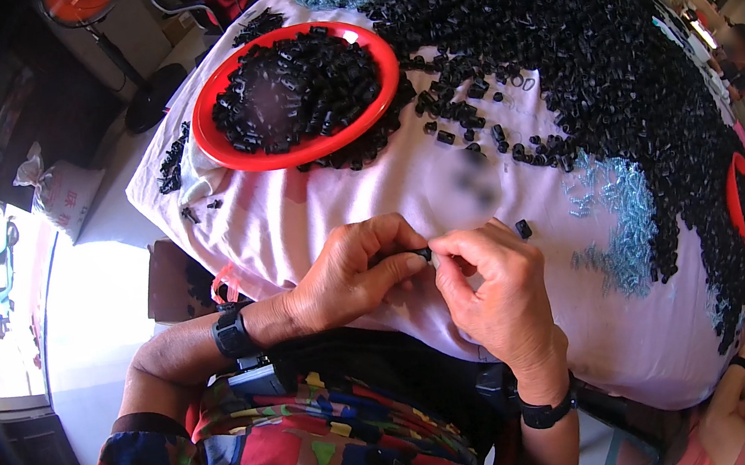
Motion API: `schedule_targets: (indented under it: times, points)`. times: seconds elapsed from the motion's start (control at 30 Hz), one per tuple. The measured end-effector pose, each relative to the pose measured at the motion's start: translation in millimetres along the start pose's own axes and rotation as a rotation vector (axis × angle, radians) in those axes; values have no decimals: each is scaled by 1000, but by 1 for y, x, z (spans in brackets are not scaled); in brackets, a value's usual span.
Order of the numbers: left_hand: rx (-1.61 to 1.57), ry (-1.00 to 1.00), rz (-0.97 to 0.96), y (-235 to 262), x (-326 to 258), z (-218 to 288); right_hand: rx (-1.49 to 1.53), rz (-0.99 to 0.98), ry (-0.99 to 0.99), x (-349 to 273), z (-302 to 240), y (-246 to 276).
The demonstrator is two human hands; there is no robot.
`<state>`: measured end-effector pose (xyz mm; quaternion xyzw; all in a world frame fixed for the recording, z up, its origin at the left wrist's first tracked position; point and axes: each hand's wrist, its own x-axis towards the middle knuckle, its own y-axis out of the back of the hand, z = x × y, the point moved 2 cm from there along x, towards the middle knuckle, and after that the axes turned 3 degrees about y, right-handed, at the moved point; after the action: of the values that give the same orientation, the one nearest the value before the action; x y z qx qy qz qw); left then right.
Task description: Sorting small black plastic components on a table covered with a pink cloth.
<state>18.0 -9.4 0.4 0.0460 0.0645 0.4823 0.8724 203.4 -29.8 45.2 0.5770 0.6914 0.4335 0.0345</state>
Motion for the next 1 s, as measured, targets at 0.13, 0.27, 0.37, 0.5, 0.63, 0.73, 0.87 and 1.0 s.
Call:
schedule_targets:
  times: [0.13,0.27,0.37,0.5,0.63,0.73,0.87,1.0]
  points:
    - [-243,102,-41,2,6,-4,106,15,-189,-5,9,-2]
    - [-346,96,-99,3,9,-9,5,17,-127,-3,0,2]
    - [-401,78,-149,8,10,-13,-65,23,-11,1,-7,0]
    - [-465,74,-197,6,13,-17,-208,16,138,2,-11,1]
    - [-372,87,-160,5,10,-15,-224,-2,146,1,-10,1]
    - [-352,67,-116,2,8,-15,-194,-20,156,2,-9,2]
    - [-169,17,-97,-1,7,-8,-109,-50,78,-1,-3,6]
    - [-131,-30,1,-7,2,-5,-2,-61,-54,-2,-1,6]
